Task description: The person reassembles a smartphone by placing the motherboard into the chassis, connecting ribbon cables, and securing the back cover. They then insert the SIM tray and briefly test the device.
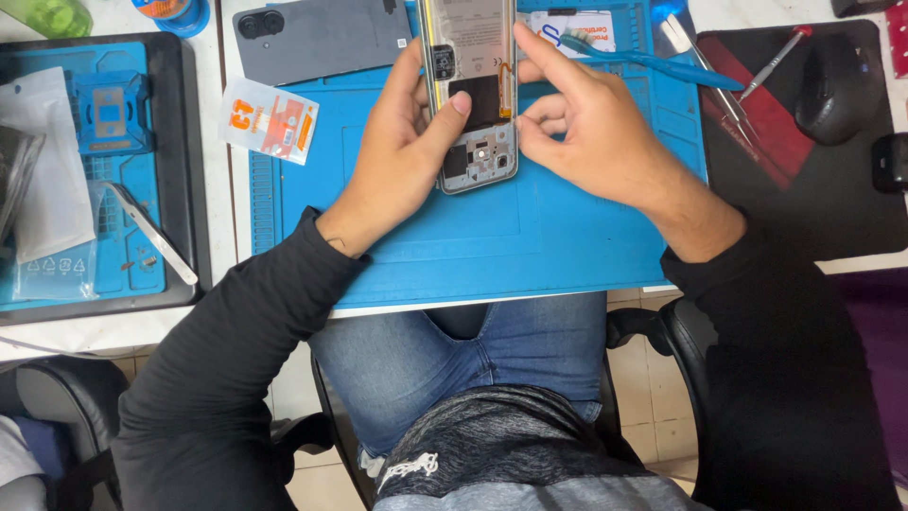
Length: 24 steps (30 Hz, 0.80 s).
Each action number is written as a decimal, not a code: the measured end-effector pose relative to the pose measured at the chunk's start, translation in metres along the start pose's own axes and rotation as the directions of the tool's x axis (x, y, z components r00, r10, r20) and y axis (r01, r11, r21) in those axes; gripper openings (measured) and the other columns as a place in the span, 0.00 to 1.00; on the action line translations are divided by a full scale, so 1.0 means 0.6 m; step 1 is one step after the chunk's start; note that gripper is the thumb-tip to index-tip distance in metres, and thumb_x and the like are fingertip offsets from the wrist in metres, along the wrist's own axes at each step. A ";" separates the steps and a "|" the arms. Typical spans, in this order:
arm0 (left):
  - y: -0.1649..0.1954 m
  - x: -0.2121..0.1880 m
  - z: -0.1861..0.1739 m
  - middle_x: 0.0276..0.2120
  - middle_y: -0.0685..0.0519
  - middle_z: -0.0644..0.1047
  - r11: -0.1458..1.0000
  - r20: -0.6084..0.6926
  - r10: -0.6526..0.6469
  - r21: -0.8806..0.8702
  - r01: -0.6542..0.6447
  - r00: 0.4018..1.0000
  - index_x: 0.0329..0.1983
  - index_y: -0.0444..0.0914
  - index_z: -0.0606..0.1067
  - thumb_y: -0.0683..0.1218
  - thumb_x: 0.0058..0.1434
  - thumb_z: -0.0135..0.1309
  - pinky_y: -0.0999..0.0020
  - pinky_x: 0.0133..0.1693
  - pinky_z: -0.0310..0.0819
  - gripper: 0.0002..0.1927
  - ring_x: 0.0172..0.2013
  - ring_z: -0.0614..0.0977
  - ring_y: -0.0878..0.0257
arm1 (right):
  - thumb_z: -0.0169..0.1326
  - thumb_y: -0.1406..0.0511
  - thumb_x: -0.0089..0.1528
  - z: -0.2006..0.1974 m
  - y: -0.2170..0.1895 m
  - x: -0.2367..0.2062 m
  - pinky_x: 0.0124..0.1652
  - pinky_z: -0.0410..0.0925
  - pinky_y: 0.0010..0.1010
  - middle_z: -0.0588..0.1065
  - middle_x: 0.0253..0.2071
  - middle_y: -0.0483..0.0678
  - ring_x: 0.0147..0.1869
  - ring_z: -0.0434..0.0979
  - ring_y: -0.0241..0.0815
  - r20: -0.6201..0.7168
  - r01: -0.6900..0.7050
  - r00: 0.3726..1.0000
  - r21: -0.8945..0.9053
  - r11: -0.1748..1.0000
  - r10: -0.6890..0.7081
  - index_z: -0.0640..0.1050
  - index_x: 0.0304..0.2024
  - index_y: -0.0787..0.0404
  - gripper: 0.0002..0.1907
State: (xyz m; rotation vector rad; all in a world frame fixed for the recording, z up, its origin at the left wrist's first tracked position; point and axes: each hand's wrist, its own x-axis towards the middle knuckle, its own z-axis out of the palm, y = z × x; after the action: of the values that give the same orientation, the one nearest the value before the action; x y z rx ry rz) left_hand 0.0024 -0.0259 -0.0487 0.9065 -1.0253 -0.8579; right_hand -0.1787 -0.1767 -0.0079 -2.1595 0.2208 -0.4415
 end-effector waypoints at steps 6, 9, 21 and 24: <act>0.001 -0.005 0.010 0.64 0.45 0.74 0.994 -0.006 0.019 0.107 -0.018 1.000 0.77 0.34 0.52 0.37 0.81 0.47 0.68 0.64 0.76 0.27 0.62 0.78 0.63 | 0.56 0.78 0.66 0.017 -0.007 -0.001 0.47 0.79 0.27 0.74 0.59 0.58 0.52 0.85 0.42 -0.097 -0.021 0.995 -0.034 0.999 0.018 0.57 0.76 0.64 0.39; 0.003 -0.011 0.018 0.63 0.45 0.75 0.975 -0.041 0.012 0.221 -0.003 0.999 0.77 0.34 0.50 0.38 0.79 0.48 0.73 0.52 0.80 0.29 0.62 0.79 0.63 | 0.55 0.78 0.65 0.027 -0.007 -0.002 0.44 0.78 0.26 0.76 0.52 0.54 0.47 0.85 0.38 -0.172 -0.045 0.984 -0.010 0.999 0.043 0.60 0.72 0.66 0.35; 0.008 -0.022 0.025 0.62 0.42 0.78 0.835 -0.009 0.166 0.533 -0.136 0.986 0.77 0.35 0.49 0.39 0.78 0.51 0.76 0.36 0.76 0.32 0.58 0.84 0.60 | 0.60 0.72 0.68 0.030 -0.002 -0.001 0.38 0.77 0.28 0.78 0.38 0.52 0.38 0.84 0.41 -0.221 -0.001 0.971 -0.371 0.929 -0.087 0.75 0.41 0.68 0.05; 0.006 -0.024 0.026 0.60 0.41 0.78 0.801 0.015 0.190 0.576 -0.164 0.982 0.77 0.35 0.48 0.39 0.78 0.52 0.75 0.37 0.78 0.33 0.56 0.85 0.59 | 0.59 0.71 0.67 0.032 -0.003 -0.004 0.36 0.76 0.31 0.77 0.37 0.53 0.36 0.83 0.44 -0.204 -0.021 0.976 -0.424 0.905 -0.073 0.74 0.40 0.68 0.06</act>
State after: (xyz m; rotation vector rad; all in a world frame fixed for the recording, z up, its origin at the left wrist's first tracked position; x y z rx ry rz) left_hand -0.0159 -0.0147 -0.0462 1.3062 -1.3411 -0.3574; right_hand -0.1733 -0.1609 -0.0172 -2.5419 0.4451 -0.6975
